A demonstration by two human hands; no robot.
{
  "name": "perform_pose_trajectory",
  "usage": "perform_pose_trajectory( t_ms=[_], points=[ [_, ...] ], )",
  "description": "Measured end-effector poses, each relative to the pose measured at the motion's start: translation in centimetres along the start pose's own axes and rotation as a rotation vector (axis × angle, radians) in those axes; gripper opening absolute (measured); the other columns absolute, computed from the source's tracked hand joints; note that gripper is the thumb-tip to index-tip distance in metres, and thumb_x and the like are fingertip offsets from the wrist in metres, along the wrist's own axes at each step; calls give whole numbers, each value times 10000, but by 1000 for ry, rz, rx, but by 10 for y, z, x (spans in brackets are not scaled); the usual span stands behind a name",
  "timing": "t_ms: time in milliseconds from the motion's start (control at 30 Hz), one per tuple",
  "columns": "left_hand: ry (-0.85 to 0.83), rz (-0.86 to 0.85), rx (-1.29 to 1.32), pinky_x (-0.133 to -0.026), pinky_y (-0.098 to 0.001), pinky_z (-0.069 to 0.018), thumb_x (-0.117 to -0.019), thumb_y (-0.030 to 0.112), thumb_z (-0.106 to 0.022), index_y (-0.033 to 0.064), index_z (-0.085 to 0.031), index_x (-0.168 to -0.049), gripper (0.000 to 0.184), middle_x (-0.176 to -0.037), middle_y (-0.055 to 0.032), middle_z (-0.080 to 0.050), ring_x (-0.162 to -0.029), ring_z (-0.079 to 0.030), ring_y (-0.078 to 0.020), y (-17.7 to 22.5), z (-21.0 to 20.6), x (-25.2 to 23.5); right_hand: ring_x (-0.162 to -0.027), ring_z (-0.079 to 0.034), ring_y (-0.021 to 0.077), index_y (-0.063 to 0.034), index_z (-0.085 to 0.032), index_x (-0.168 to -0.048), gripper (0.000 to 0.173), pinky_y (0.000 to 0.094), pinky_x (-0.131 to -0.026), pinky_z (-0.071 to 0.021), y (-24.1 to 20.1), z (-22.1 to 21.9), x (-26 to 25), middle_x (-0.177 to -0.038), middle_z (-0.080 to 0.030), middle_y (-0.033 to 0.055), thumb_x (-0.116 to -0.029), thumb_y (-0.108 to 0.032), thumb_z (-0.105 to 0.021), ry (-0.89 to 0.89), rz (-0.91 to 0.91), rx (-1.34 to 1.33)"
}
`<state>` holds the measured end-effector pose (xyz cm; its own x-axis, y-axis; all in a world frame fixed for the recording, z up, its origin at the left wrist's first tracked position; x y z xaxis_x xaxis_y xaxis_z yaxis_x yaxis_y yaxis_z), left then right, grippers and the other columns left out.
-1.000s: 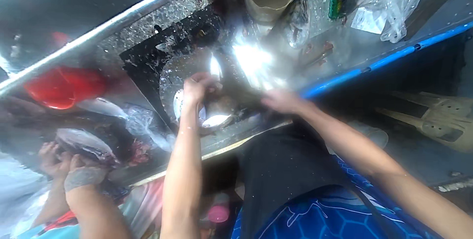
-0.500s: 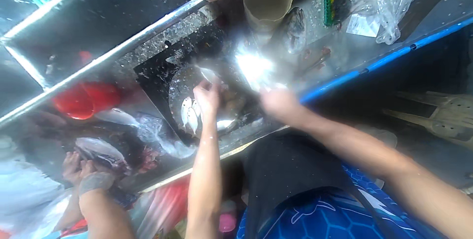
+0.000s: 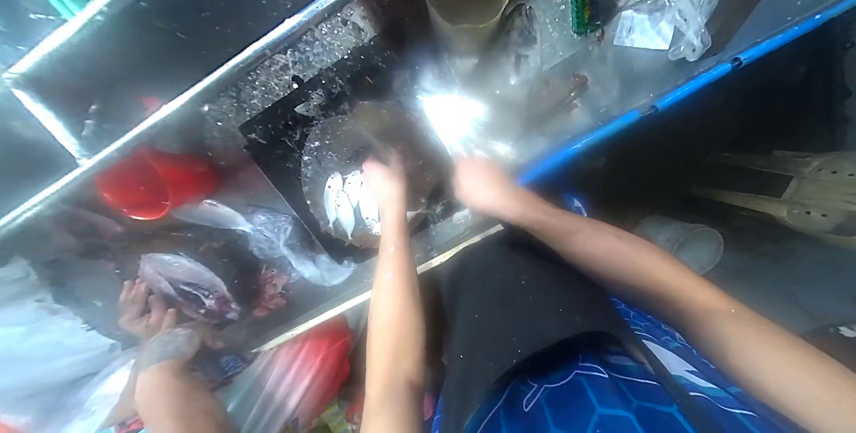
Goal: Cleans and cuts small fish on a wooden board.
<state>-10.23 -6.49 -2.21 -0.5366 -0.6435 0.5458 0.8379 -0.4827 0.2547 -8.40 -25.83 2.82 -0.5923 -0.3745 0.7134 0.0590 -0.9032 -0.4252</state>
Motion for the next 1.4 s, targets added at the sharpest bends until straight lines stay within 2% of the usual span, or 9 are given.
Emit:
perform_pose_trajectory(
  t_ms=[400, 567, 700, 833, 900, 967, 1133, 1267, 1400],
  points=[
    [63, 15, 79, -748, -568, -515, -895, 383, -698, 68, -674, -870, 317, -832, -116, -667, -817, -661, -291, -18, -7, 0, -866, -721, 367, -102, -534, -1394, 464, 563, -702, -580, -18, -13, -27, -905, -709, 144, -944, -192, -605, 74, 108, 132],
    [-14, 111, 336, -791, -504, -649, -930, 386, -698, 41, -698, -1110, 389, -959, -130, -747, -819, -761, -245, -35, -9, -7, -905, -728, 362, -123, -609, -1302, 339, 590, -743, -591, 16, -5, -39, -943, -724, 147, -1038, -293, -480, 140, 64, 20],
    [-311, -178, 520, -726, -433, -667, -996, 281, -651, 26, -691, -1135, 293, -915, -97, -753, -740, -753, -197, -9, -12, 11, -889, -729, 389, -109, -600, -1378, 434, 624, -765, -582, 91, 37, -21, -938, -732, 179, -1064, -379, -471, 291, -39, -33],
    [-296, -506, -52, -959, -557, -556, -939, 382, -743, 127, -678, -1282, 433, -1250, -127, -666, -1115, -666, -290, -31, 17, 15, -817, -720, 348, -94, -609, -1290, 402, 583, -717, -577, 136, 58, 12, -851, -706, 139, -1072, -390, -448, 384, -78, -12],
    [-281, -564, -338, -953, -675, -521, -847, 256, -850, 108, -691, -1255, 462, -1324, -216, -602, -1200, -597, -442, -68, 27, 23, -767, -710, 335, -84, -623, -1215, 366, 570, -677, -574, 130, 49, 20, -792, -684, 125, -1066, -377, -460, 328, -14, -7],
    [-312, -592, -532, -860, -678, -547, -784, 180, -893, 139, -694, -1230, 491, -1288, -201, -608, -1155, -599, -465, -97, 24, 32, -757, -715, 314, -135, -651, -1252, 357, 567, -671, -581, 110, 22, 18, -786, -697, 100, -1051, -373, -477, 199, 97, 1],
    [-375, -727, -631, -882, -614, -564, -938, 168, -750, 88, -709, -1157, 237, -1139, -162, -688, -1109, -656, -399, -97, 28, 16, -947, -720, 327, -158, -658, -1260, 328, 606, -802, -580, 44, -19, -35, -981, -728, 119, -1048, -368, -523, -180, 261, 1],
    [-212, -900, -497, -923, -604, -533, -998, 140, -661, 54, -674, -1153, 178, -1154, -224, -650, -1154, -610, -447, -48, 48, 10, -988, -716, 351, -133, -649, -1300, 388, 607, -845, -577, 62, 7, -55, -1039, -726, 152, -1067, -399, -488, 27, 154, -35],
    [-60, -1083, -353, -972, -576, -508, -962, 2, -606, 66, -659, -1227, 278, -1257, -239, -616, -1207, -567, -458, -31, 26, 1, -892, -725, 333, -141, -659, -1231, 355, 586, -765, -586, 66, -3, -27, -921, -725, 123, -1057, -391, -477, 54, 121, 26]
  ],
)
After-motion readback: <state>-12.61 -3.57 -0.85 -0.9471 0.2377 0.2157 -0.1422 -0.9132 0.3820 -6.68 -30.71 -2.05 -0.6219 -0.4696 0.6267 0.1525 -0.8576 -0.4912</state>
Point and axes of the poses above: each hand's wrist, its own x-axis away from the middle knuckle, its own z-axis out of the back of the hand, y = z × x, the point moved 3 cm from there along -x, towards the middle knuckle
